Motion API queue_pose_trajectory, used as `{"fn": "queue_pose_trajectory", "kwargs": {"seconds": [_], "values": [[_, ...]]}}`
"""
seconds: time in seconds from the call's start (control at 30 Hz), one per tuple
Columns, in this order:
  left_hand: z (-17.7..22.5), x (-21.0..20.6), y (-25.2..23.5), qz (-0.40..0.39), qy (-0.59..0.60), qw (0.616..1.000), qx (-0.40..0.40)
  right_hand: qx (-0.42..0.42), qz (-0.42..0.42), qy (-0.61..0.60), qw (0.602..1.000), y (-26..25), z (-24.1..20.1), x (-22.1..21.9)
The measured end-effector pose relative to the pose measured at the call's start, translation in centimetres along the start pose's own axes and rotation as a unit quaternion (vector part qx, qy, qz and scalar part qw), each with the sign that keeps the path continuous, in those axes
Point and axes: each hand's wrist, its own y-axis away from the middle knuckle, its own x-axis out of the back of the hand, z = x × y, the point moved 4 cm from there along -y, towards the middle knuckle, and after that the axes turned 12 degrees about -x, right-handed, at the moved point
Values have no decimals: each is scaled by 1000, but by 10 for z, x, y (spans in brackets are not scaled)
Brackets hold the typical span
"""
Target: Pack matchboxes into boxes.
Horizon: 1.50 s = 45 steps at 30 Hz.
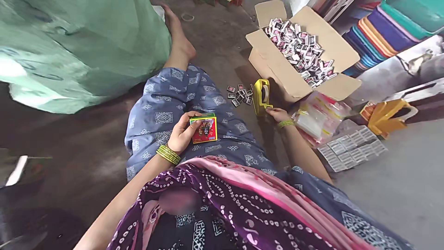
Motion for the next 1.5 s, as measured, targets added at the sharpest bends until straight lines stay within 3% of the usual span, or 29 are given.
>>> {"fn": "queue_pose_trajectory", "kwargs": {"seconds": [0.13,0.23,0.37,0.47,0.57,0.67,0.9,1.3,1.5], "values": [[0,0,0,2,-10,1000,6,15,63,97,993,2,-8,3],[-1,-1,-1,0,-3,1000,0,11,39,188,981,9,-14,2],[3,2,0,13,-12,1000,-1,146,-93,-5,985,48,-48,-27],[3,2,-2,18,-17,1000,-15,178,-224,-176,942,111,-88,-60],[0,0,-4,11,-33,998,-46,230,-330,-213,890,172,-124,-86],[0,2,-2,19,-46,998,-50,232,-375,-202,874,202,-139,-114],[5,1,-1,12,-65,995,-71,169,-337,-210,902,204,-143,-144],[5,-5,-4,40,-73,995,-47,174,-299,-188,919,200,-143,-151],[8,-7,-3,5,-45,997,-65,182,-250,-155,938,183,-146,-146]]}}
